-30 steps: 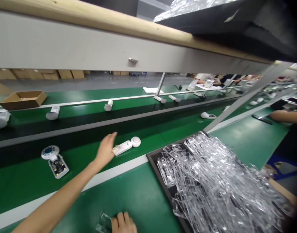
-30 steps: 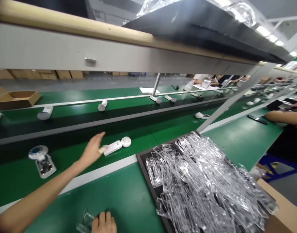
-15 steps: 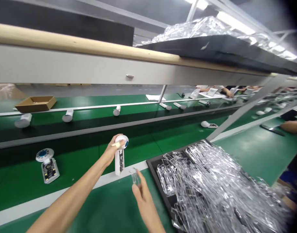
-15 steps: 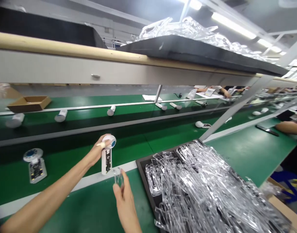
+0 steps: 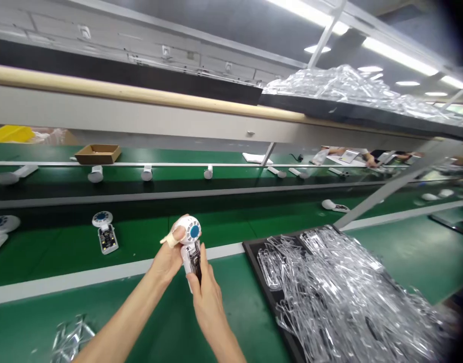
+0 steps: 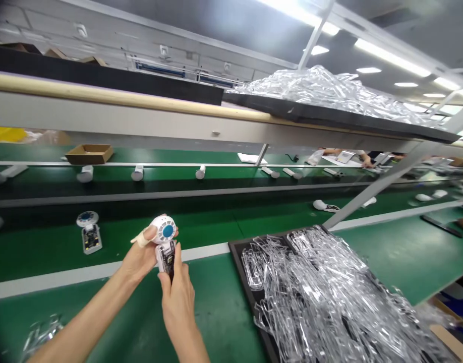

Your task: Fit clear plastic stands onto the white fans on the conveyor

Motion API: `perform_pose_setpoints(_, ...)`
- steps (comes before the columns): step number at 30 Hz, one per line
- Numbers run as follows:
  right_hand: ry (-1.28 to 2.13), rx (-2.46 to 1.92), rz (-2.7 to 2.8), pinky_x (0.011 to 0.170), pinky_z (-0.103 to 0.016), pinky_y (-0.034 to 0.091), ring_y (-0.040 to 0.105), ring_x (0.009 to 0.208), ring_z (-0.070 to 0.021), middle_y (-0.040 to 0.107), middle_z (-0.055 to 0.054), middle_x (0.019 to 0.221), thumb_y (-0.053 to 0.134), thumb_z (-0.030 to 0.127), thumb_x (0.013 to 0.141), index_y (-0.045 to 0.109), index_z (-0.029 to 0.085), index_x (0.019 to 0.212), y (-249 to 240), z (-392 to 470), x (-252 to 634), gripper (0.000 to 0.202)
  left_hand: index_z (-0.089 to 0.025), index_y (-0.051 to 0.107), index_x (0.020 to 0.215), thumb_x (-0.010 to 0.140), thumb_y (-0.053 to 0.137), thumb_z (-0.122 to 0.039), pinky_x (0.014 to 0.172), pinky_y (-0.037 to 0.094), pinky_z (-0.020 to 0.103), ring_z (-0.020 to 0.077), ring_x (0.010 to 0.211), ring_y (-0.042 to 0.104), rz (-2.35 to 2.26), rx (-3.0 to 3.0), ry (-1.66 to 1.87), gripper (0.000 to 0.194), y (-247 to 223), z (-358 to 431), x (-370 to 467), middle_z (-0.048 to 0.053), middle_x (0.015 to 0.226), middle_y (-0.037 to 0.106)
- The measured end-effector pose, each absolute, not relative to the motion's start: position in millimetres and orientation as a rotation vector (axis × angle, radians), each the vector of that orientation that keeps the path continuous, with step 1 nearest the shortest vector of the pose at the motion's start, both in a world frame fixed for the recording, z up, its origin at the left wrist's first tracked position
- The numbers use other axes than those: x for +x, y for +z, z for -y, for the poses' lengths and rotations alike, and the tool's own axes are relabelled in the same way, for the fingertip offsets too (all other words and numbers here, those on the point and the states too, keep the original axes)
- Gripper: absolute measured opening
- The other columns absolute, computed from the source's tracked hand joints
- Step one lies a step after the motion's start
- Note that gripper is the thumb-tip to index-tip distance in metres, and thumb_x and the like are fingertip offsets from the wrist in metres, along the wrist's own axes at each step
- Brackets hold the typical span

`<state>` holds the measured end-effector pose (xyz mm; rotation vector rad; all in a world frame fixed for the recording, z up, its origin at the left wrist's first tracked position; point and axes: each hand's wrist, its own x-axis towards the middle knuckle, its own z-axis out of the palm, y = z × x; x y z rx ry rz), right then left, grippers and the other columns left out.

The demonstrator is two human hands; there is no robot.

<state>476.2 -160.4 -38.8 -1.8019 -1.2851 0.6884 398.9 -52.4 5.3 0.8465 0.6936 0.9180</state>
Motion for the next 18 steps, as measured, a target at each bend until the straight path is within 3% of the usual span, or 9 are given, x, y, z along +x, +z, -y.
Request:
perform_pose_setpoints(2,0.74,-1.799,1.3,0.081,-0.032,0.048,0.058,0.099,-0.0215,0.055,-0.006,0.118,0.036,0.034,0.092,0.014,0.032,0.147,-33.6,165.9,473.5,0.059,-0.015,0.055,0.114,0.065,0.061,-0.062,0.079,0.048,0.035,0.0258,0.095,0.06,-0.744,0.89,0.888,0.068,1.4,59.6,392.5,0.012,0.108,0.064)
perform_pose_setpoints(5,0.678,-1.811,1.329,0.082,-0.035,0.048,0.058,0.094,-0.0224,0.057,-0.006,0.106,0.037,0.038,0.091,0.026,0.03,0.144,-32.3,169.6,467.9,0.054,-0.013,0.062,0.099,0.057,0.073,-0.057,0.078,0.047,0.033,0.0246,0.091,0.061,-0.851,0.946,0.753,0.062,-8.5,69.4,383.5,0.012,0.097,0.067)
perform_pose_setpoints(10,0.755,-1.708,1.079,0.08,-0.031,0.049,0.058,0.1,-0.022,0.058,-0.01,0.114,0.036,0.052,0.086,0.047,0.021,0.131,-53.4,155.4,463.8,0.056,-0.012,0.067,0.081,0.052,0.08,-0.046,0.077,0.047,0.033,0.0223,0.08,0.063,-1.014,0.887,0.924,0.047,-14.4,85.6,371.4,0.009,0.08,0.07)
perform_pose_setpoints(13,0.818,-1.712,0.624,0.061,-0.03,0.05,0.063,0.075,-0.0222,0.065,-0.011,0.085,0.035,0.064,0.079,0.062,0.012,0.098,-64.8,136.1,461.1,0.062,-0.013,0.069,0.082,0.05,0.082,-0.039,0.079,0.049,0.033,0.0229,0.081,0.064,-0.958,0.862,1.116,0.043,-14.5,95.1,368.3,0.01,0.084,0.071)
perform_pose_setpoints(15,0.83,-1.718,0.465,0.051,-0.029,0.045,0.058,0.056,-0.0196,0.061,-0.006,0.062,0.041,0.067,0.073,0.06,0.014,0.075,-68.3,126.2,454.7,0.056,-0.013,0.069,0.08,0.052,0.082,-0.037,0.078,0.05,0.033,0.0235,0.081,0.065,-0.918,0.867,1.212,0.039,-16.8,98.4,367.4,0.011,0.085,0.071)
perform_pose_setpoints(18,0.806,-1.732,0.522,0.047,-0.028,0.042,0.052,0.049,-0.017,0.054,-0.001,0.05,0.046,0.065,0.071,0.053,0.018,0.061,-72.4,117.0,440.3,0.048,-0.013,0.069,0.082,0.055,0.08,-0.039,0.078,0.051,0.033,0.0238,0.083,0.065,-0.983,0.809,1.297,0.04,-21.4,95.5,364.5,0.012,0.089,0.071)
